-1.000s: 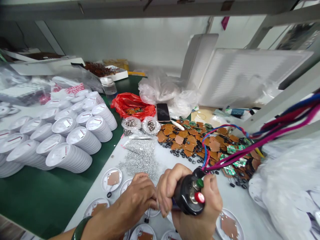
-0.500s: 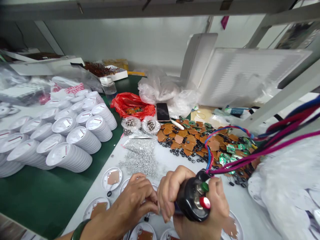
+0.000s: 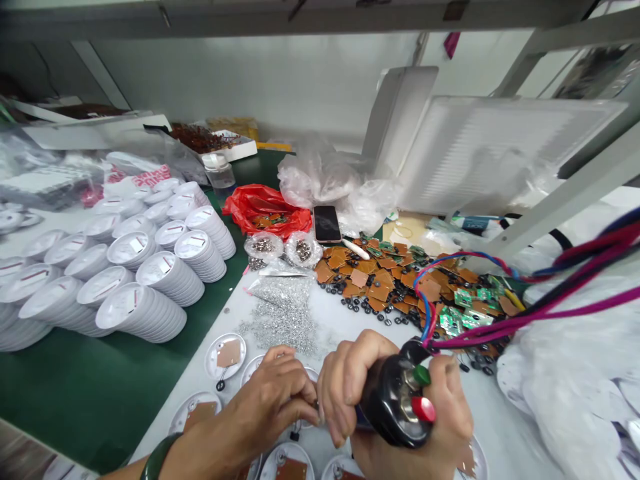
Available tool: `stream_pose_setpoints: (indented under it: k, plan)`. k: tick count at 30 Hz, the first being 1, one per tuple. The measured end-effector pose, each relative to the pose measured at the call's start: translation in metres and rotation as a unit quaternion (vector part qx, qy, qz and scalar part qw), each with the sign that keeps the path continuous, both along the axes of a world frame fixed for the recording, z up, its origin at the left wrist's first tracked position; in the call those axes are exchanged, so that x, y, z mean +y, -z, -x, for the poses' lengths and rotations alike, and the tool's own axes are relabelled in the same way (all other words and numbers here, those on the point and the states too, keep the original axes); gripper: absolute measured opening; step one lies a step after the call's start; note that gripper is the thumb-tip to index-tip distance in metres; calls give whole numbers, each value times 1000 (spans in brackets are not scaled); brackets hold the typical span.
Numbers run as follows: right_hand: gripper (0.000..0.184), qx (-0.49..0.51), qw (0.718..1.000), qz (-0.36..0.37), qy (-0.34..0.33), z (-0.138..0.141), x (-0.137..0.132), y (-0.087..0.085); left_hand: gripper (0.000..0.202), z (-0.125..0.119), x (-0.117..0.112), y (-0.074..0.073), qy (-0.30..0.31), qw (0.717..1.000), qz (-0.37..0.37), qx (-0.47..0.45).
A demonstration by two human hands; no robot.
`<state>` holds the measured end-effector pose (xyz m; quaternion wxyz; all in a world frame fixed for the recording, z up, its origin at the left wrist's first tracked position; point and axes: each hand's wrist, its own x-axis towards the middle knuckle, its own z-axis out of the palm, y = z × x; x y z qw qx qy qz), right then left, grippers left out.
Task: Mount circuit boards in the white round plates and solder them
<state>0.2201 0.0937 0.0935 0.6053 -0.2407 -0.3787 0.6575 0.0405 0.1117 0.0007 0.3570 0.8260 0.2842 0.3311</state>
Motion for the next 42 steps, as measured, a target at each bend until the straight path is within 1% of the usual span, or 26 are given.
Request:
stream_pose_setpoints:
  k: [5,8,11,13,17,19,22,26,28,31,35,37,42]
  plan:
    - [65,6,1000,1,3,1,0,2,13,1,-2,-5,3,1000,21,5]
    - [65,0,1000,-6,0,7,3,-5,15,0,-3,-7,1,999,32,-4]
    - [59,-20,1000,-8,6,13,6,-15,16,-2,-4,-6,-6,999,44,-6]
    - [58,-25,1000,2,1,15,7,-17,18,-3,-4,-3,-6,999,34,-1]
    - [68,-27,999,26,4,11,3,-7,19,-3,-5,1,-2,999,-17,38]
    - [70,-28,999,30,10,8,1,-1,18,-2,-6,1,-4,998,-19,60]
    - [70,-33,999,28,12,6,0,2,20,2,-6,-8,-2,996,-2,86]
    - [67,-32,999,27,15,8,3,2,25,13,-4,-25,35,989,17,143]
    - [65,-29,999,21,11,10,4,5,24,19,-3,-28,48,986,13,158]
    - [64,-18,999,30,7,16,5,16,21,24,-1,-21,64,983,-8,174]
    - [63,-16,999,46,11,23,5,31,23,25,0,-9,72,979,-63,180]
    - [63,-23,998,50,6,24,4,35,21,24,1,-6,73,976,-86,185]
    - [63,-37,999,37,11,25,1,37,17,22,0,1,72,972,-113,194]
